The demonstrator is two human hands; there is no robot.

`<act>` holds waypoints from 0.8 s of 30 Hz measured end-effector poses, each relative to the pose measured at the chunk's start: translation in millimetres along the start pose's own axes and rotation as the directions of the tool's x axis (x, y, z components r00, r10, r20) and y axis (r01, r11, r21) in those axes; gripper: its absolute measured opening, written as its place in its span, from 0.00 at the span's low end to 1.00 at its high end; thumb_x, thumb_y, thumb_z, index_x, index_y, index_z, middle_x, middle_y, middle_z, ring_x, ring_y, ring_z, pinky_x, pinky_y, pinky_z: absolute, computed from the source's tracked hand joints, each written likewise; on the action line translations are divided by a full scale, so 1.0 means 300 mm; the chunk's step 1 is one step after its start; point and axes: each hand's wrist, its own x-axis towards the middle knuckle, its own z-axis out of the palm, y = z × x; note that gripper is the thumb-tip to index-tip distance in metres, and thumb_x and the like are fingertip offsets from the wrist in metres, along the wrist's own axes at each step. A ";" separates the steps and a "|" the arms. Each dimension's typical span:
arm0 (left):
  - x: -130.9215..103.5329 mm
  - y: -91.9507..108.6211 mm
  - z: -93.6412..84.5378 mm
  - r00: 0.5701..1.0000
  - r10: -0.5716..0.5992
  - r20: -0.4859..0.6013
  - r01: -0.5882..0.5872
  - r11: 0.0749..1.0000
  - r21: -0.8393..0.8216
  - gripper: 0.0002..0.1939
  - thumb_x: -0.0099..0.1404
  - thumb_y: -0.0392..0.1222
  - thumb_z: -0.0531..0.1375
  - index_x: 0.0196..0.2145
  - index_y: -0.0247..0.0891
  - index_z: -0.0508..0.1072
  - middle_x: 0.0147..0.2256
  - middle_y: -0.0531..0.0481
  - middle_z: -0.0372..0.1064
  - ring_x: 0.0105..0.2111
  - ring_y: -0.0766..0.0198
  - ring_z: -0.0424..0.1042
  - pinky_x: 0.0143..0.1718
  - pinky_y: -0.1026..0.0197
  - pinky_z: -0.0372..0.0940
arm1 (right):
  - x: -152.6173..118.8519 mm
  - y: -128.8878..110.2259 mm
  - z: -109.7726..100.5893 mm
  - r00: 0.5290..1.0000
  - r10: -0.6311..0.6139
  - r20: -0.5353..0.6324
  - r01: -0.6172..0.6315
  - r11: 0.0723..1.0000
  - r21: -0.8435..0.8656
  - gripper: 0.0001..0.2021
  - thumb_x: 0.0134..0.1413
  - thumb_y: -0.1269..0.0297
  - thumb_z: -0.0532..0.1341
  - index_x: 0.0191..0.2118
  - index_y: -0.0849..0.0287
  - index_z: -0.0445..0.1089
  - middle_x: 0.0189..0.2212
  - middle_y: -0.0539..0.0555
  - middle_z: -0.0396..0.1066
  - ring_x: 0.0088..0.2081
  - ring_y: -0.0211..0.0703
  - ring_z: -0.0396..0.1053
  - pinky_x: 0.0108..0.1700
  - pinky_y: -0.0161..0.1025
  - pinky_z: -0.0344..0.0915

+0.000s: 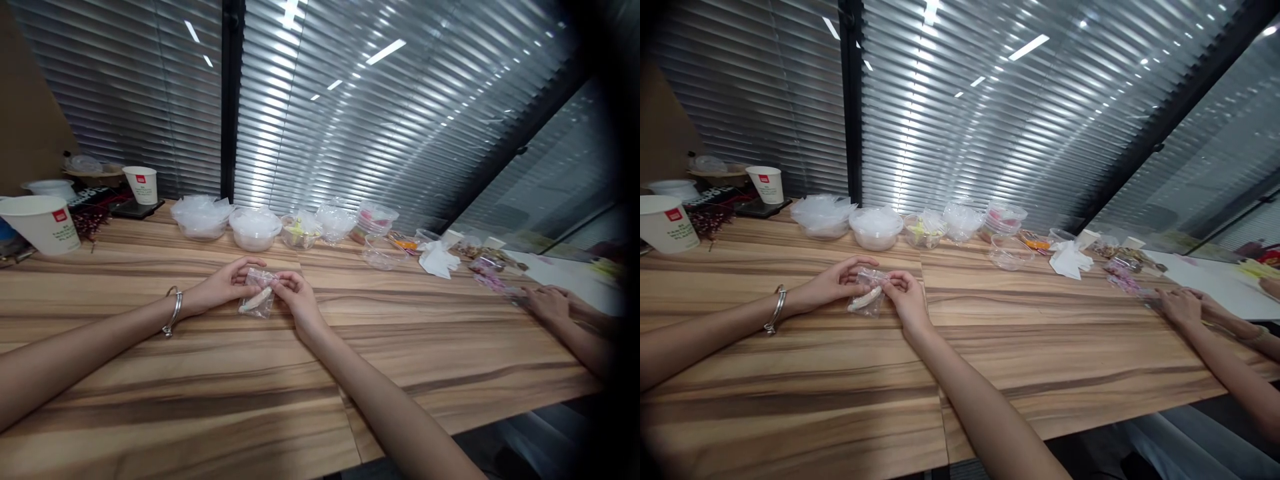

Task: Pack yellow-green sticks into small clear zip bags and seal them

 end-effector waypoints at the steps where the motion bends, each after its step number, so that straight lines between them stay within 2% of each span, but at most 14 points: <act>1: 0.000 0.002 0.001 1.000 -0.001 0.001 0.001 1.000 -0.005 0.27 0.56 0.43 0.62 0.53 0.41 0.59 0.45 0.44 0.69 0.45 0.58 0.69 0.45 0.55 0.64 | 0.000 0.000 -0.002 1.000 0.000 -0.018 0.000 1.000 0.000 0.12 0.40 0.62 0.67 0.33 0.59 0.68 0.27 0.50 0.71 0.30 0.37 0.67 0.33 0.33 0.62; 5: 0.002 0.009 0.004 1.000 0.004 0.009 -0.004 1.000 0.021 0.23 0.59 0.45 0.59 0.51 0.40 0.61 0.43 0.46 0.70 0.45 0.59 0.68 0.47 0.55 0.62 | 0.003 -0.002 -0.015 0.995 -0.024 -0.094 0.025 1.000 0.012 0.11 0.40 0.62 0.66 0.32 0.59 0.67 0.24 0.48 0.67 0.26 0.35 0.62 0.29 0.32 0.59; 12: 0.010 -0.010 -0.007 0.997 -0.002 0.072 -0.013 0.979 0.203 0.17 0.56 0.46 0.61 0.43 0.38 0.70 0.37 0.49 0.70 0.38 0.61 0.68 0.43 0.59 0.63 | 0.020 -0.019 -0.034 0.967 -0.096 -0.236 0.104 0.994 0.021 0.11 0.37 0.63 0.66 0.29 0.57 0.64 0.23 0.47 0.64 0.26 0.35 0.59 0.29 0.33 0.56; 20: 0.004 -0.010 -0.011 0.992 0.011 0.124 -0.047 0.957 0.285 0.16 0.59 0.48 0.58 0.43 0.37 0.70 0.40 0.47 0.70 0.41 0.59 0.68 0.44 0.57 0.63 | 0.018 -0.013 -0.039 0.978 -0.014 -0.208 0.033 0.995 0.092 0.08 0.37 0.69 0.64 0.28 0.58 0.65 0.22 0.46 0.63 0.24 0.34 0.57 0.27 0.32 0.53; 24: 0.004 -0.009 -0.010 0.996 0.004 0.090 -0.022 0.978 0.205 0.17 0.59 0.47 0.59 0.44 0.37 0.69 0.37 0.48 0.70 0.38 0.62 0.69 0.42 0.59 0.64 | 0.020 -0.015 -0.040 0.978 -0.008 -0.210 0.033 0.992 0.118 0.09 0.36 0.69 0.64 0.28 0.57 0.65 0.24 0.46 0.65 0.24 0.34 0.58 0.27 0.33 0.55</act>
